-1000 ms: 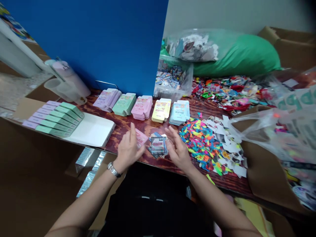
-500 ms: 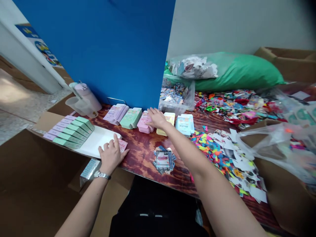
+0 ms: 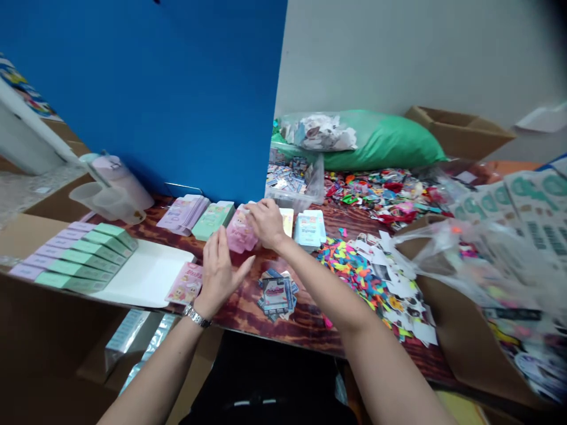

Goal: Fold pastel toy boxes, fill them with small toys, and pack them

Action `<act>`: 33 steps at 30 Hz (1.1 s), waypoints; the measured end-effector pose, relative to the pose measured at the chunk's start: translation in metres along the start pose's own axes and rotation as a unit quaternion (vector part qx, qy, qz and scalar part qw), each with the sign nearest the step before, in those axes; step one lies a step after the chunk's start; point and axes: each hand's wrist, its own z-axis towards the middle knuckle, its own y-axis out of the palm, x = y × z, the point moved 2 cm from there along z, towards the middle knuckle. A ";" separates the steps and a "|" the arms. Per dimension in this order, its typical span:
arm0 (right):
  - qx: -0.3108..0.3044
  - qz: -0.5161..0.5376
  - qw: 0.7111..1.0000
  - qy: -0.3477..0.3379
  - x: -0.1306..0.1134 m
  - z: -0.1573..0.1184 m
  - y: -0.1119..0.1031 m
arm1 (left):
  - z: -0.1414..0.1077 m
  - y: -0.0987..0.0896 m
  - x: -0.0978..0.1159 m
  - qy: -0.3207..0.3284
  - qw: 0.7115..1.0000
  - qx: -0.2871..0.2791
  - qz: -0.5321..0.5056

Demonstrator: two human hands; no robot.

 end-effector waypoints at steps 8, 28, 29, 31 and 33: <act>0.094 0.202 0.975 -0.027 -0.030 -0.087 -0.042 | -0.006 0.026 0.036 -0.017 0.999 0.007 -0.048; 0.034 0.449 0.873 0.185 -0.006 -0.154 -0.049 | -0.037 0.010 0.063 0.077 0.987 -0.049 -0.134; 0.022 0.463 0.866 0.190 -0.005 -0.152 -0.048 | -0.038 0.010 0.064 0.068 0.988 -0.054 -0.127; 0.012 0.458 0.869 0.188 -0.005 -0.151 -0.048 | -0.038 0.010 0.066 0.054 0.989 -0.071 -0.117; 0.017 0.401 0.901 0.163 -0.009 -0.151 -0.054 | -0.038 0.009 0.069 0.047 0.990 -0.091 -0.102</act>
